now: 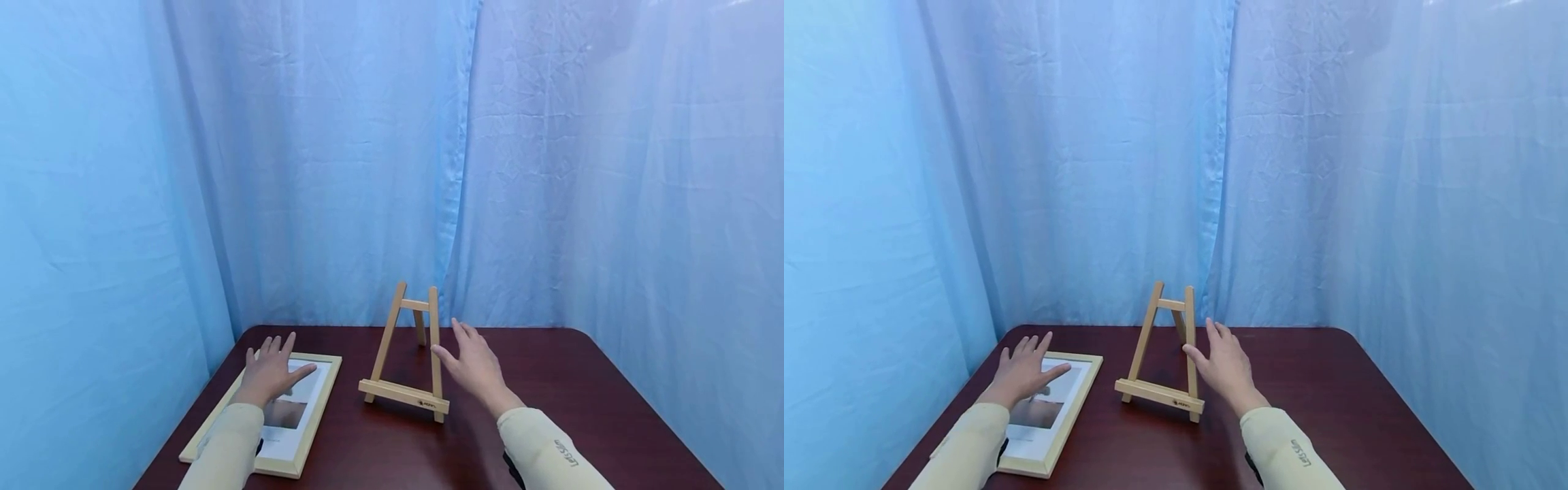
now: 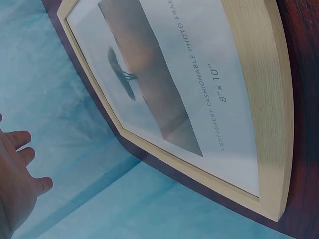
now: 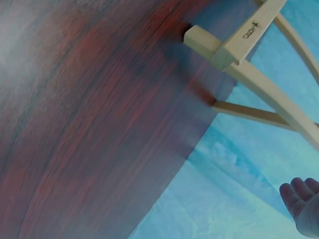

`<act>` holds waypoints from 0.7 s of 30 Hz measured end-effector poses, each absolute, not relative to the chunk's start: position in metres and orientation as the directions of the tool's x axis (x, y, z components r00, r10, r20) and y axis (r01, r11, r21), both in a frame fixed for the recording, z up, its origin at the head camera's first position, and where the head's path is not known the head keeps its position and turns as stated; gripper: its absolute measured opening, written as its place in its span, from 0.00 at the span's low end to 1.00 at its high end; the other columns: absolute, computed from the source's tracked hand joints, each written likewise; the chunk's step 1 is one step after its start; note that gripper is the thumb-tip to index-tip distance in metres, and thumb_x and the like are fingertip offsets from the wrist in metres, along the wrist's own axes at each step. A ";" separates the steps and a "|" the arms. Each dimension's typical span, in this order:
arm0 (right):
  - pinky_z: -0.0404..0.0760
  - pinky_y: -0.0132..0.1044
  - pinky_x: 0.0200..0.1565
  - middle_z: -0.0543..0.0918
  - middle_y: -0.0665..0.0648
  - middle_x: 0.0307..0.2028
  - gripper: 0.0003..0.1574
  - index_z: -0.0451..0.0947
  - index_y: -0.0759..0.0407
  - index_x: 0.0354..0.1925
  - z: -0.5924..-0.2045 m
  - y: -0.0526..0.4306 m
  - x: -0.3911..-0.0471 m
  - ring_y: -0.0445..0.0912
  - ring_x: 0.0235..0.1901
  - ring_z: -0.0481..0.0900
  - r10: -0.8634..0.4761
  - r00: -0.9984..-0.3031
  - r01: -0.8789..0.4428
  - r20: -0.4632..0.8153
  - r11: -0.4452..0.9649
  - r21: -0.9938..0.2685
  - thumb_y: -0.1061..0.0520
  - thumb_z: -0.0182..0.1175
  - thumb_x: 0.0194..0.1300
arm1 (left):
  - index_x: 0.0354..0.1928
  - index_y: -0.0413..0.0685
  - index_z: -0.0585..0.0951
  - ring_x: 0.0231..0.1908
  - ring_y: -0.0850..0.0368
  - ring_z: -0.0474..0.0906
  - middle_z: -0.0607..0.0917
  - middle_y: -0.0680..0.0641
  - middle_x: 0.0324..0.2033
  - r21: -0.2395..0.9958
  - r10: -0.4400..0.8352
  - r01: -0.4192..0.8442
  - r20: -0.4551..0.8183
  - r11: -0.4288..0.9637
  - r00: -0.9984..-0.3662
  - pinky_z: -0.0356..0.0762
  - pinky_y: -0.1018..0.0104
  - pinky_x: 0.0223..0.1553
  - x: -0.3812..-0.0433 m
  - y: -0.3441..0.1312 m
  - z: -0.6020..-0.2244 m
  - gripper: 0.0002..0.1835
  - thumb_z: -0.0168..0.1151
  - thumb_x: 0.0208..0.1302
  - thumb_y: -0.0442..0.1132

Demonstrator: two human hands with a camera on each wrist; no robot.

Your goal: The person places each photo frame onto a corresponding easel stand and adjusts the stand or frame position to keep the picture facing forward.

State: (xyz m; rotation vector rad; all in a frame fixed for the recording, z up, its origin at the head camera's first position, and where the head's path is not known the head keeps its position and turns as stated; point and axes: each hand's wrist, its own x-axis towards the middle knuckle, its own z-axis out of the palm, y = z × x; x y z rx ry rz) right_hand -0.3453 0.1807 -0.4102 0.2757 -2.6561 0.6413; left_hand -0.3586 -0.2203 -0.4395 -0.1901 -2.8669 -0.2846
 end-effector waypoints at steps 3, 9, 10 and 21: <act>0.69 0.63 0.59 0.64 0.68 0.70 0.51 0.56 0.60 0.76 -0.410 0.175 -0.344 0.65 0.67 0.64 -0.101 -0.906 -0.286 0.411 0.862 -0.418 0.32 0.54 0.70 | 0.76 0.38 0.57 0.70 0.28 0.53 0.62 0.26 0.69 0.182 0.101 0.152 0.260 0.972 -0.960 0.45 0.25 0.64 -0.359 -0.224 -0.440 0.54 0.53 0.61 0.73; 0.68 0.62 0.61 0.64 0.67 0.70 0.51 0.56 0.60 0.76 -0.410 0.164 -0.341 0.63 0.68 0.64 -0.095 -0.907 -0.298 0.410 0.833 -0.467 0.32 0.55 0.69 | 0.76 0.37 0.57 0.70 0.27 0.52 0.61 0.25 0.69 0.198 0.096 0.147 0.244 0.969 -0.965 0.44 0.25 0.64 -0.359 -0.226 -0.440 0.55 0.54 0.61 0.73; 0.68 0.62 0.61 0.65 0.67 0.70 0.50 0.57 0.60 0.76 -0.411 0.162 -0.341 0.63 0.67 0.64 -0.092 -0.907 -0.299 0.411 0.828 -0.474 0.33 0.56 0.69 | 0.76 0.37 0.57 0.70 0.27 0.52 0.61 0.25 0.69 0.198 0.097 0.147 0.242 0.969 -0.965 0.44 0.25 0.64 -0.359 -0.226 -0.440 0.55 0.54 0.61 0.73; 0.67 0.61 0.62 0.66 0.66 0.69 0.50 0.57 0.60 0.76 -0.411 0.142 -0.339 0.61 0.67 0.66 -0.087 -0.910 -0.316 0.405 0.778 -0.543 0.33 0.57 0.69 | 0.76 0.35 0.55 0.70 0.26 0.51 0.60 0.24 0.69 0.252 0.069 0.124 0.215 0.960 -0.974 0.44 0.25 0.64 -0.357 -0.232 -0.439 0.56 0.54 0.61 0.73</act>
